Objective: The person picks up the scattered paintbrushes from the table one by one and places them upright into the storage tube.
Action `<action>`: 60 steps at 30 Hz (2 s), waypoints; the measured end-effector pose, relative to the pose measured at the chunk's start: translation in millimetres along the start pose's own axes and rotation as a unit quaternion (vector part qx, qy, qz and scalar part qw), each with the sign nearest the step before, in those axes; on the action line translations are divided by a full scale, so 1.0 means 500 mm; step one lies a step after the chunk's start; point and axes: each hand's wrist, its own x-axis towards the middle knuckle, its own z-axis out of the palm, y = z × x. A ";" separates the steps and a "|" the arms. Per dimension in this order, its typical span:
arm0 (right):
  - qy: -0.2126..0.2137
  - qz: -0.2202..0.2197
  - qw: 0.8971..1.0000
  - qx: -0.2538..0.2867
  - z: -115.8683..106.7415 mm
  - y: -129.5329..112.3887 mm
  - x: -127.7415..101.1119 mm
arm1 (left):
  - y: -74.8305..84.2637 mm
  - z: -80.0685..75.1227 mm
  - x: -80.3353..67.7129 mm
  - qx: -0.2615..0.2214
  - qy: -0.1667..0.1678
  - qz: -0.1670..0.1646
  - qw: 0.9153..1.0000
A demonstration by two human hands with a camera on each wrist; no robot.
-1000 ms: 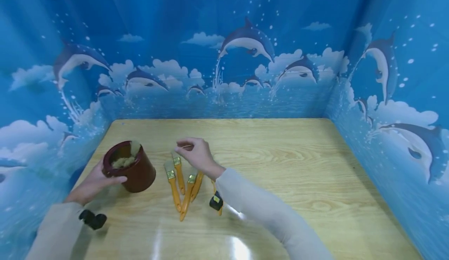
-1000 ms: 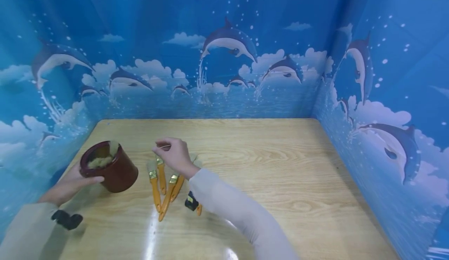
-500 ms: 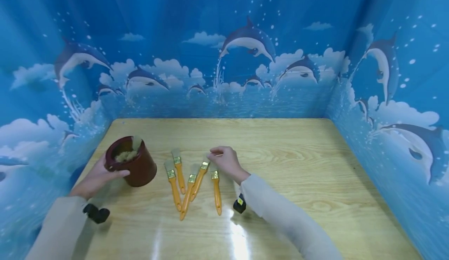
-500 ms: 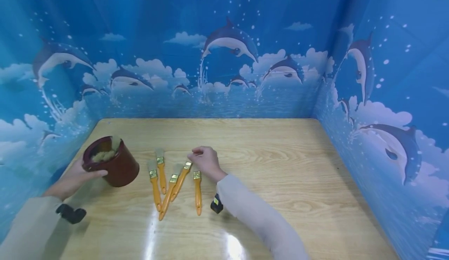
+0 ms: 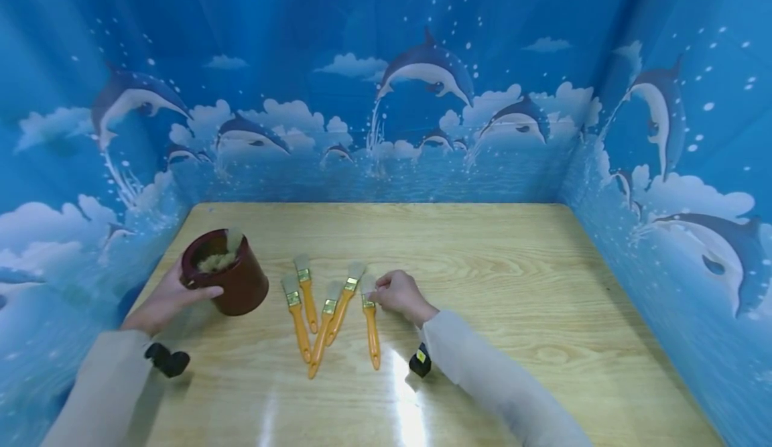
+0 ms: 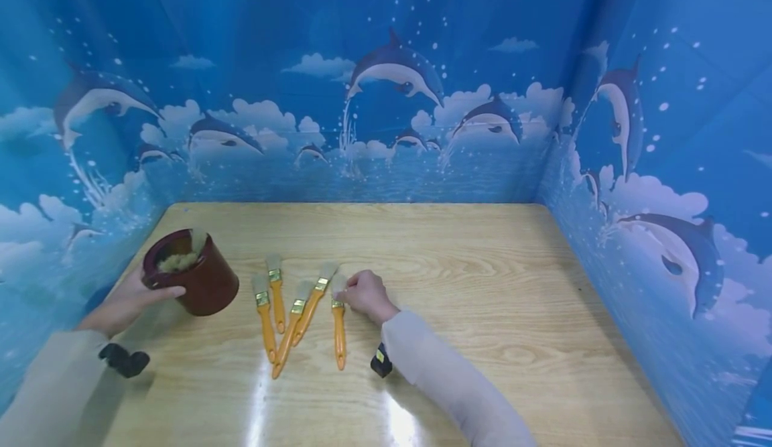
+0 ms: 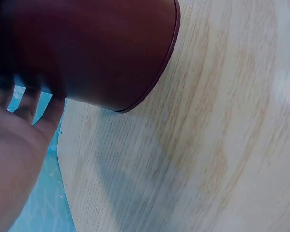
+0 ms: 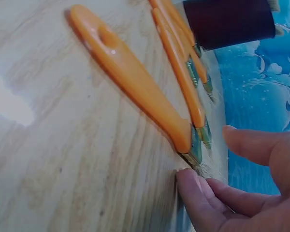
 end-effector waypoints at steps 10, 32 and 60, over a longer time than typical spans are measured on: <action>0.062 -0.043 0.991 -0.114 0.029 0.002 0.006 | -0.002 0.004 0.003 0.000 0.004 -0.014 1.000; 0.047 -0.043 0.982 -0.177 0.031 -0.008 0.006 | -0.001 0.003 0.003 -0.001 0.000 -0.014 1.000; 0.001 -0.056 0.994 -0.095 -0.041 -0.075 0.008 | 0.000 0.003 -0.001 0.000 -0.002 -0.013 1.000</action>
